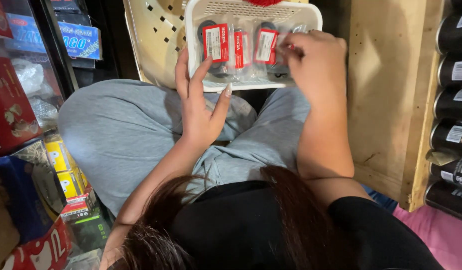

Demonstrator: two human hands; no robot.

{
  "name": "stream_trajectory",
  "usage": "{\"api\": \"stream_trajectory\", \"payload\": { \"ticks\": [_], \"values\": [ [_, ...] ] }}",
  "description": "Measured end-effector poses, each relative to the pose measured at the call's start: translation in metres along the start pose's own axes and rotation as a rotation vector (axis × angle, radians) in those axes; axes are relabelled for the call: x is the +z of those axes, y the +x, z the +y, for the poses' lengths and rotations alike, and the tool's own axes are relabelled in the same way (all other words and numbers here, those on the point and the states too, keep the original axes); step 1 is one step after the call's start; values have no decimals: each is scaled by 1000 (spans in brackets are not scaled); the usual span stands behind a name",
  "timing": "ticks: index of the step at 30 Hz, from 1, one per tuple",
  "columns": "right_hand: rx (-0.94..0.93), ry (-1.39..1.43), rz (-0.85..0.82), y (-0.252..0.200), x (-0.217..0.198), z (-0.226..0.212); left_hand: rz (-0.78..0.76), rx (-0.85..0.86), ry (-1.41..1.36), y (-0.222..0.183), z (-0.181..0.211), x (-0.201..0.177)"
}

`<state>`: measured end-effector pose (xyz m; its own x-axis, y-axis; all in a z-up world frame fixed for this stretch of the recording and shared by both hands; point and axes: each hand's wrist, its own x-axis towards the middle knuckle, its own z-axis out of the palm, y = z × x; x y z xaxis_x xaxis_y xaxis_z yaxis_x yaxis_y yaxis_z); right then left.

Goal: Sorting packaged motorcycle spare parts and wiping them with a cloth.

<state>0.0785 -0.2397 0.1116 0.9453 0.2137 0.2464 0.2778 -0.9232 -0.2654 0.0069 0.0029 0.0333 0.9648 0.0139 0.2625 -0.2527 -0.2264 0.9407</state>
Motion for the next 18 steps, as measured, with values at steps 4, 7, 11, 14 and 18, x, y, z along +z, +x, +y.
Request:
{"api": "stream_trajectory", "payload": {
  "ticks": [4, 7, 11, 14, 18],
  "values": [
    [-89, -35, -42, 5, 8, -4, 7, 16, 15, 0, -2, 0],
    [-179, -39, -61, 8, -5, -3, 1, -3, 19, 0, -2, -1],
    [85, 114, 2, 3, -30, 13, -8, 3, -1, -1, -2, -2],
    [173, -13, -48, -3, -23, 22, -12, 10, 0, 0, -1, 0],
    [-19, -173, -52, 2, 4, -6, 6, 28, -9, -2, -3, 1]
  ]
}}
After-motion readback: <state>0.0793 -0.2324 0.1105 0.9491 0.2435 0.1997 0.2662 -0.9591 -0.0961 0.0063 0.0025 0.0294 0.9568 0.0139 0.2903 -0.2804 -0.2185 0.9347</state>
